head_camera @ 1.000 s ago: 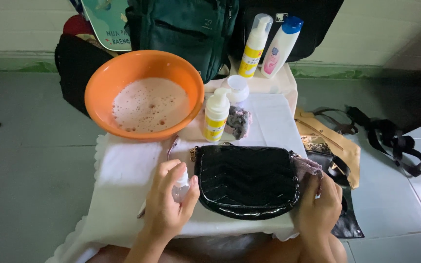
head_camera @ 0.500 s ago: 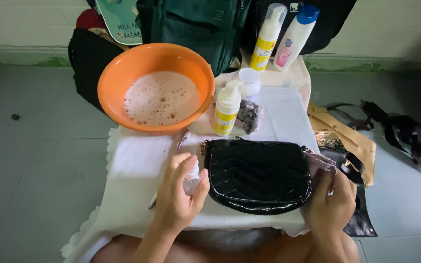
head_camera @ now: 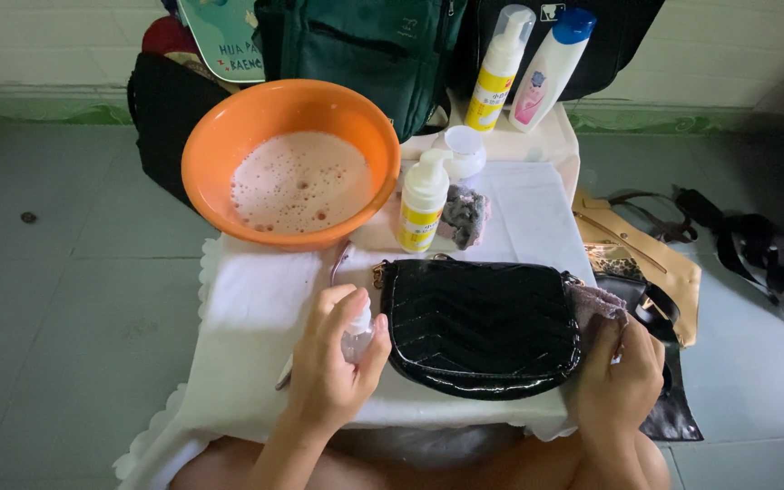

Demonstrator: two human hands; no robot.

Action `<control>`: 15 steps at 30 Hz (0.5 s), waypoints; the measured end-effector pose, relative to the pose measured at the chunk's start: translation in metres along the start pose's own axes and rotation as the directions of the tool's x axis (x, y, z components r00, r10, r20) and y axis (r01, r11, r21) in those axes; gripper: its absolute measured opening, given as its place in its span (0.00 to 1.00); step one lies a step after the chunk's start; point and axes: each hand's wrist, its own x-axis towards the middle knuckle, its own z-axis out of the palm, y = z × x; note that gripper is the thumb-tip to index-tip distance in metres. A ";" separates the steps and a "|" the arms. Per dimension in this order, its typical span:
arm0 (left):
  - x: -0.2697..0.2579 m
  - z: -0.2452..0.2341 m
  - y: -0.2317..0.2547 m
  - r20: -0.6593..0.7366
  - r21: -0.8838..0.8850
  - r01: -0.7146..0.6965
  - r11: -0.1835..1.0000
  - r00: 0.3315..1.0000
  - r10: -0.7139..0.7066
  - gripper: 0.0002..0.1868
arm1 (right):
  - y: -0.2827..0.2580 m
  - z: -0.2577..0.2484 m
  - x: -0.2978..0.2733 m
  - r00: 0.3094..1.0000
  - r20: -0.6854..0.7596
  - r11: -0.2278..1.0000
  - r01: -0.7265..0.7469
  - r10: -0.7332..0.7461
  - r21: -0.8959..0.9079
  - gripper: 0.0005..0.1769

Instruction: Cleaning a black leather bag using a soapy solution, a cloth, and a spray bottle.

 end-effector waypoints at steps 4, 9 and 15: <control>0.000 -0.001 0.001 0.014 -0.004 0.008 1.000 1.000 -0.008 0.30 | -0.001 -0.001 0.000 0.999 0.016 0.999 -0.035 0.035 0.009 0.14; 0.001 -0.001 0.003 0.001 0.001 0.016 1.000 1.000 -0.016 0.27 | -0.002 -0.001 0.000 1.000 0.006 0.999 -0.031 0.031 0.013 0.14; -0.001 0.000 0.000 0.017 -0.002 0.003 1.000 1.000 -0.003 0.31 | 0.002 0.000 -0.001 1.000 0.016 1.000 -0.022 0.022 0.020 0.14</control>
